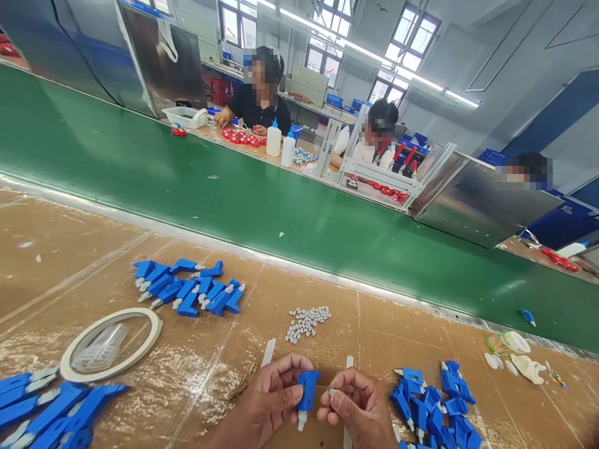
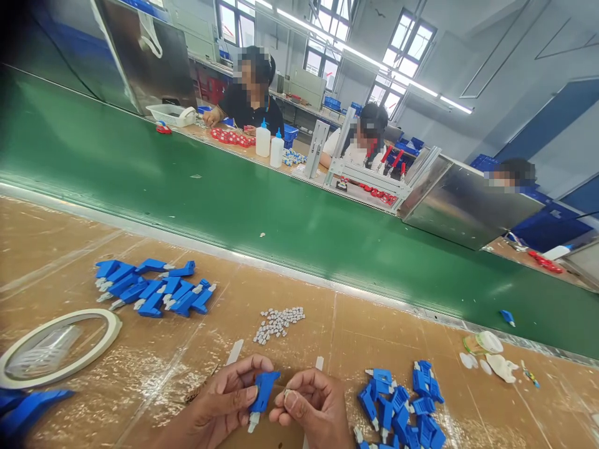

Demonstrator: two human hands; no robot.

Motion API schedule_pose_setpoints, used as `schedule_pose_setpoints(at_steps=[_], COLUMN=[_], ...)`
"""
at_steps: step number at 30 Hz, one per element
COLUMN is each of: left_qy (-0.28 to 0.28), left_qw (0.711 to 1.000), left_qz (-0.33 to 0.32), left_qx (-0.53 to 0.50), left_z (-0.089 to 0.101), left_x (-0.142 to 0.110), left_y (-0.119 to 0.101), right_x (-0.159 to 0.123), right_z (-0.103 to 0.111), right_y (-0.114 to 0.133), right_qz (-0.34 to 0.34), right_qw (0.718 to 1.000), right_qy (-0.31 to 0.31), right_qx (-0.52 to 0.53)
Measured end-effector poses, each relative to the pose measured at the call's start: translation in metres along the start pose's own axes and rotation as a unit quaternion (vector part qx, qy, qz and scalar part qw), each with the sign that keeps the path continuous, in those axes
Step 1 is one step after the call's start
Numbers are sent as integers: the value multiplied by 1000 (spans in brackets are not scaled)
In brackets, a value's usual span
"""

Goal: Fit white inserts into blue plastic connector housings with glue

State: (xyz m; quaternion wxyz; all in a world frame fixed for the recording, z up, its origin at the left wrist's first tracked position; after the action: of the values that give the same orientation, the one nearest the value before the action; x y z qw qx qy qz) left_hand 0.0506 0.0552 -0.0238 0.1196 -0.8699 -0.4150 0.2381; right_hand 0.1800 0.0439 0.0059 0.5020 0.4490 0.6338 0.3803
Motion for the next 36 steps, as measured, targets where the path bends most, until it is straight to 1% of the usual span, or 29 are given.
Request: schedule_pose_setpoints(at_steps=[6, 9, 14, 18, 23, 28, 33, 36], left_qy=[1, 3, 9, 17, 45, 24, -10, -12], left_qw=[998, 996, 993, 991, 986, 982, 968, 964], left_qz=[-54, -67, -87, -94, -96, -101, -117, -118], left_qx=[32, 55, 77, 92, 125, 158, 221, 237], left_z=[-1, -3, -5, 0, 6, 2, 1, 4], left_x=[0, -1, -1, 2, 7, 2, -5, -6], left_y=[-4, -6, -6, -3, 1, -5, -10, -8], right_x=[-2, -4, -5, -4, -4, -4, -3, -1], right_z=[-3, -6, -11, -11, -9, -8, -5, -5], right_y=[-6, -10, -9, -7, -8, -10, -13, -14], right_qz=[-13, -18, -3, 5, 11, 2, -20, -27], right_qw=[999, 999, 998, 997, 995, 988, 985, 988], right_qy=[9, 13, 28, 34, 45, 89, 79, 69], right_qx=[-34, -36, -50, -65, -87, -128, -150, -135])
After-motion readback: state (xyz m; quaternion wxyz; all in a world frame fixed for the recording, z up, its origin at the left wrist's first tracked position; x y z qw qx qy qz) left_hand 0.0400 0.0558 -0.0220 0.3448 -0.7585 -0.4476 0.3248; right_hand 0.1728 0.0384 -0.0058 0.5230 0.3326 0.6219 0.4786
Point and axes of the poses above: each hand's wrist, its own x-axis towards the middle knuckle, its own z-axis out of the back of the hand, y = z × x, the point moved 8 cm from there along x, towards the middle knuckle, and after that the axes turned 8 degrees about -x, right-handed, at the moved point
